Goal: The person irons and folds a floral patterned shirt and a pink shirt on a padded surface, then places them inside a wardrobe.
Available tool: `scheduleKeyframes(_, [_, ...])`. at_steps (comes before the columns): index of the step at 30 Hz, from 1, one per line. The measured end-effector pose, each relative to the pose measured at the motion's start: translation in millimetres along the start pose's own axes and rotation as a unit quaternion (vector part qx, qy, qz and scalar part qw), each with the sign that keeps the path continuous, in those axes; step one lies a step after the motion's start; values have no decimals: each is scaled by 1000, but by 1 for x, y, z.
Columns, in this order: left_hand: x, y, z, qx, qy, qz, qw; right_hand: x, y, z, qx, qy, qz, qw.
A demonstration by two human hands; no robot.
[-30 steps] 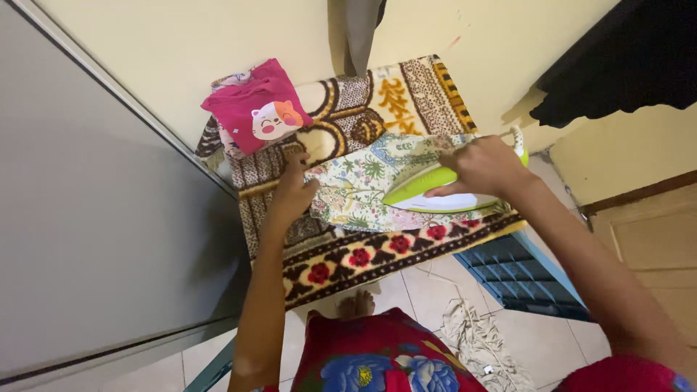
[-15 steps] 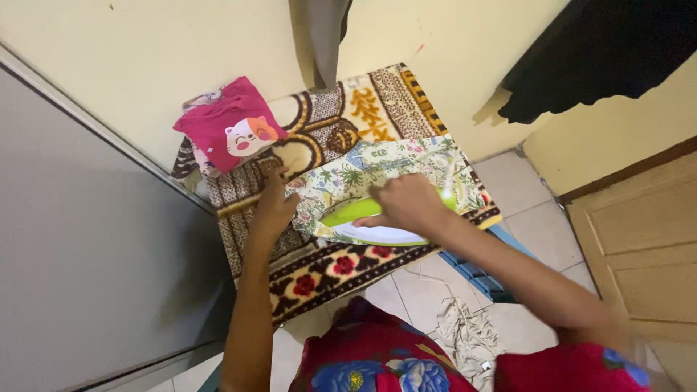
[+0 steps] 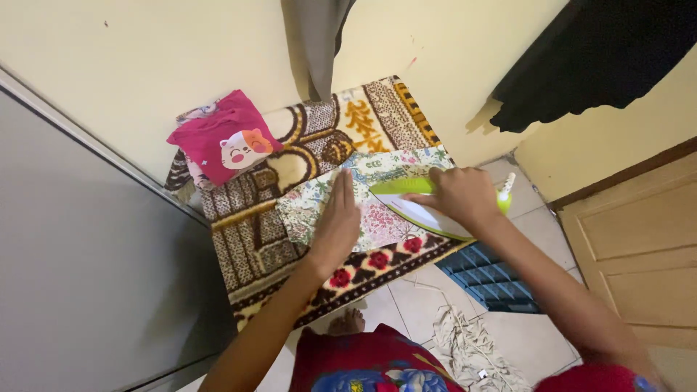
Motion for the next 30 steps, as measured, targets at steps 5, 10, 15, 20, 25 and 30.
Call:
scheduleKeyframes(5, [-7, 0, -21, 125, 60, -2, 990, 22, -6, -11, 5, -64, -28, 998])
scheduleKeyframes(10, [-7, 6, -30, 145, 62, 16, 987, 67, -2, -26, 4, -52, 23, 998])
scheduleKeyframes(15, [-5, 10, -35, 181, 70, 23, 981, 85, -5, -17, -4, -56, 55, 997])
scheduleKeyframes(20, [-6, 9, -31, 194, 86, 27, 977, 80, -21, -17, -3, -19, 51, 999])
scheduleKeyframes(25, [-3, 19, -44, 193, 96, 38, 976, 57, -50, -13, -12, 38, -36, 999])
scheduleKeyframes(30, [-8, 11, -34, 169, 74, 31, 982, 33, -79, -37, -18, 3, -74, 997])
Point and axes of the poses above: each hand's wrist, its own x-axis towards the middle knuckle, its own z-axis out of the back of the hand, y = z × x, the point moved 7 cm from there along x, towards the middle knuckle, and after that the axes turned 13 degrees about z, right-handed, at the moved point
